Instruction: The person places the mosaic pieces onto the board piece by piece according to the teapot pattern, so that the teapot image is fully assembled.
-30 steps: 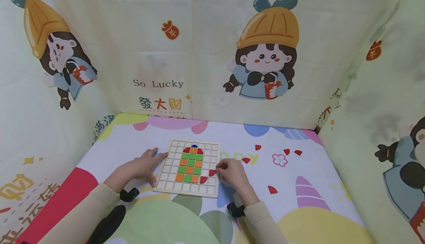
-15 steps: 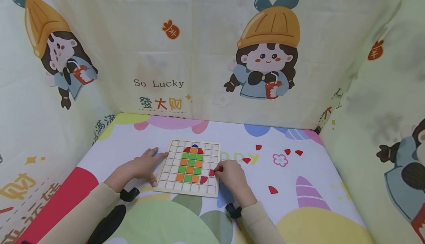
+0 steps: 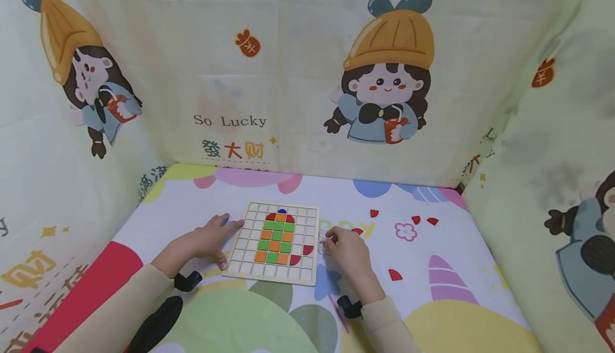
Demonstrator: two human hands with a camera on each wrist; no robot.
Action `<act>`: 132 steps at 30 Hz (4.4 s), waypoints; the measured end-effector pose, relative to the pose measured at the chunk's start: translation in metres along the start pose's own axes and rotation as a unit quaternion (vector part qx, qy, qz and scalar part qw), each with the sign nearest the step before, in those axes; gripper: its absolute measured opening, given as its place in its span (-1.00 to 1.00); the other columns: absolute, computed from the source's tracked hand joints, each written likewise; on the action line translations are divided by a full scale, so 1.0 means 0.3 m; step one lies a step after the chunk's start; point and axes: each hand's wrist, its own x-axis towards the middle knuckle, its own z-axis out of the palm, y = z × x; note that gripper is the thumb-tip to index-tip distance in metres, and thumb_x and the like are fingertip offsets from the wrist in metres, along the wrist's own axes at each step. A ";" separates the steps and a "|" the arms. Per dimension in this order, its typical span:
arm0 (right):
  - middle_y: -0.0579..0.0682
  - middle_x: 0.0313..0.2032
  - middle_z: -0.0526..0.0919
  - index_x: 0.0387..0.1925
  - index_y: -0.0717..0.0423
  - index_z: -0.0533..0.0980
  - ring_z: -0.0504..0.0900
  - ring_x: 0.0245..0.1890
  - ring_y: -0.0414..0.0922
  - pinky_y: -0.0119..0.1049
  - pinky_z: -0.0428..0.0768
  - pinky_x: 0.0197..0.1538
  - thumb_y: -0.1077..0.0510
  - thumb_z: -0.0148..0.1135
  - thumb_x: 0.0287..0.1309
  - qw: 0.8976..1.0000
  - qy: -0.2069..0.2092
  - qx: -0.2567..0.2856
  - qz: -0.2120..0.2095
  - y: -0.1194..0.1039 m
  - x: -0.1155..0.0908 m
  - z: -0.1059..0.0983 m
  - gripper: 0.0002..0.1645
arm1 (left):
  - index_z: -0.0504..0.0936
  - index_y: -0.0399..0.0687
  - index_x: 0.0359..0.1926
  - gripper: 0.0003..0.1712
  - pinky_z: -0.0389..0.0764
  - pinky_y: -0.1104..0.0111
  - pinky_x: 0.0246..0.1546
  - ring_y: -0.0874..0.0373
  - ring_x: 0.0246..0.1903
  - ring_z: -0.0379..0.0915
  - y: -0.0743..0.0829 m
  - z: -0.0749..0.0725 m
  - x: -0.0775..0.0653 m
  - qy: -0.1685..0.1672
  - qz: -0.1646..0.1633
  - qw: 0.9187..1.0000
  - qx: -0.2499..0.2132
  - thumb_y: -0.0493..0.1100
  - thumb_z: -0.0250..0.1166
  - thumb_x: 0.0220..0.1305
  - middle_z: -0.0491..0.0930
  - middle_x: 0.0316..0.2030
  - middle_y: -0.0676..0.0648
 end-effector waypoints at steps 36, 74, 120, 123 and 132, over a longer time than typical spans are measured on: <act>0.02 -0.39 0.65 -0.31 0.18 0.59 0.52 -0.36 -0.04 -0.11 0.61 -0.25 0.15 0.58 0.07 0.981 -0.115 -0.102 0.115 0.333 -0.145 -0.269 -0.70 | 0.20 0.08 0.60 0.41 0.17 -0.58 0.22 -0.56 0.52 -0.13 -0.006 0.006 0.003 0.003 0.004 1.000 0.005 0.11 0.75 -0.30 0.00 0.57 -0.43; 0.08 -0.33 0.63 -0.03 0.22 0.49 0.72 -0.34 -0.06 -0.32 0.74 -0.23 0.23 0.35 0.26 0.958 -0.117 0.255 0.061 0.219 -0.073 -0.120 -0.70 | 0.18 0.09 0.60 0.40 0.17 -0.56 0.26 -0.54 0.53 -0.16 -0.013 0.011 0.000 0.004 0.002 1.000 -0.005 0.09 0.75 -0.27 -0.01 0.58 -0.42; -0.05 -0.36 0.72 -0.24 0.05 0.69 0.52 -0.38 -0.10 -0.37 0.53 -0.37 0.12 0.47 0.23 0.979 -0.074 0.185 0.039 -0.022 0.110 0.065 -0.88 | 0.20 0.09 0.60 0.41 0.17 -0.59 0.22 -0.54 0.53 -0.15 -0.007 0.010 0.005 0.001 -0.003 1.000 0.000 0.09 0.76 -0.30 -0.01 0.57 -0.42; -0.05 -0.34 0.73 -0.25 0.05 0.69 0.53 -0.36 -0.10 -0.38 0.53 -0.38 0.12 0.47 0.24 0.982 -0.072 0.168 0.037 -0.035 0.114 0.072 -0.89 | 0.19 0.09 0.60 0.41 0.17 -0.59 0.22 -0.54 0.53 -0.15 -0.006 0.010 0.004 0.002 -0.002 1.000 -0.001 0.08 0.76 -0.29 -0.01 0.58 -0.42; -0.09 -0.35 0.72 -0.29 0.00 0.71 0.55 -0.31 -0.09 -0.34 0.59 -0.29 0.15 0.48 0.22 0.990 -0.060 0.127 0.021 -0.060 0.113 0.086 -0.95 | 0.19 0.11 0.60 0.40 0.15 -0.58 0.24 -0.52 0.54 -0.16 -0.009 0.011 0.006 0.004 -0.002 1.000 -0.001 0.08 0.76 -0.27 -0.02 0.58 -0.40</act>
